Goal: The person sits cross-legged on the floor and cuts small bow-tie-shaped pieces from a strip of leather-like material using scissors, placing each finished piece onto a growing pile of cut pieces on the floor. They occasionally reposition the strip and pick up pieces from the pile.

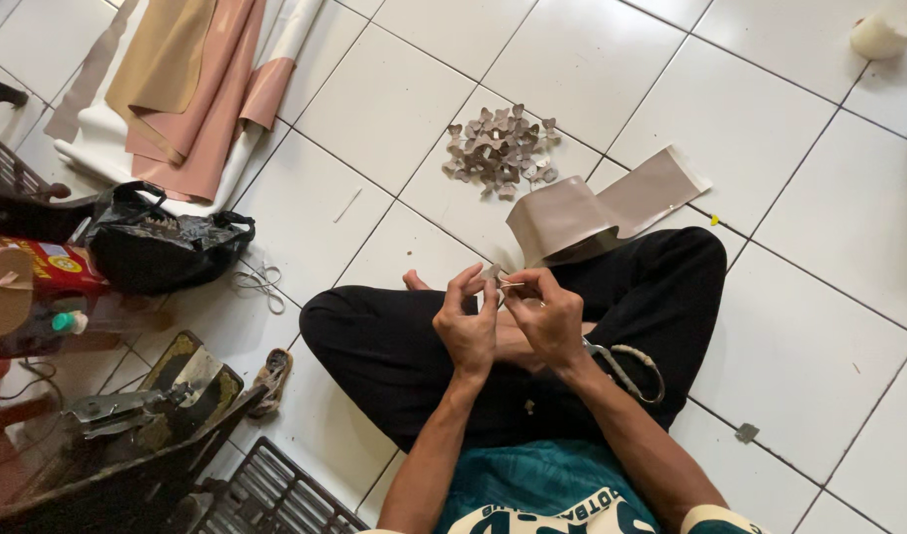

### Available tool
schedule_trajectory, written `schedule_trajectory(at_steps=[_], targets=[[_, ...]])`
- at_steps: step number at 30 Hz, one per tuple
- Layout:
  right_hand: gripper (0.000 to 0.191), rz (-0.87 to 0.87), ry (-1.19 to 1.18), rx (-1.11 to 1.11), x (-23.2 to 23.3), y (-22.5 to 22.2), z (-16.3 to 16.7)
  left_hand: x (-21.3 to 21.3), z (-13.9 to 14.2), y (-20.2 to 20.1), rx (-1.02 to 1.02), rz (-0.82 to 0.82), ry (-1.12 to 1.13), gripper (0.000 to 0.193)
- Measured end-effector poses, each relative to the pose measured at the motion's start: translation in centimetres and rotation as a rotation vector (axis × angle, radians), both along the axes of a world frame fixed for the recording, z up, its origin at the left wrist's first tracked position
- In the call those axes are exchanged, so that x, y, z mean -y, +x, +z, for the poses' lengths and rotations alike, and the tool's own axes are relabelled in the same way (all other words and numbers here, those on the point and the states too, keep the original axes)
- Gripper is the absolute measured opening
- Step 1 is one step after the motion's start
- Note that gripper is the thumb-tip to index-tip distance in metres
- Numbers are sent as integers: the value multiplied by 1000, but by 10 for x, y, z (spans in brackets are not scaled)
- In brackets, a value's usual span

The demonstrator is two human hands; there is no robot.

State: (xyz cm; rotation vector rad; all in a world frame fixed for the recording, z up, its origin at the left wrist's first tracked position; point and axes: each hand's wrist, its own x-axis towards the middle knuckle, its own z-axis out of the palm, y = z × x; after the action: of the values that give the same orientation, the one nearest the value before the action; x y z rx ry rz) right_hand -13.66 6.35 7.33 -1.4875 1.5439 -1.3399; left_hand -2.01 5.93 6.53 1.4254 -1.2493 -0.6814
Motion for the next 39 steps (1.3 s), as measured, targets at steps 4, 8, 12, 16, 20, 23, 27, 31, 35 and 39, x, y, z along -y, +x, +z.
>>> schedule_trajectory(at_steps=[4,8,12,16,20,23,27,31,35,39], targets=[[20,6,2,63,-1,3,-5,-1,1,-1,44,16,-54,31],[21,-1,11,72,-1,2,-7,-1,2,-2,63,10,-58,32],[20,7,-20,68,-1,0,-8,-2,6,-1,37,-12,6,33],[19,12,-65,-43,0,-2,-10,-4,12,1,64,-62,-23,34],[19,17,-147,-121,-2,-3,-18,-6,20,2,103,-78,-54,38],[19,23,-121,-82,-4,-3,-31,-7,25,6,185,-147,-102,40],[14,14,104,728,0,-7,-52,-8,27,9,13,-217,62,52],[13,-22,92,1014,8,-5,-66,3,19,3,-315,-233,132,40],[15,56,84,869,5,-11,-57,10,12,8,-494,-273,323,28],[26,157,145,639,8,-32,-36,17,13,32,-368,-384,361,25]])
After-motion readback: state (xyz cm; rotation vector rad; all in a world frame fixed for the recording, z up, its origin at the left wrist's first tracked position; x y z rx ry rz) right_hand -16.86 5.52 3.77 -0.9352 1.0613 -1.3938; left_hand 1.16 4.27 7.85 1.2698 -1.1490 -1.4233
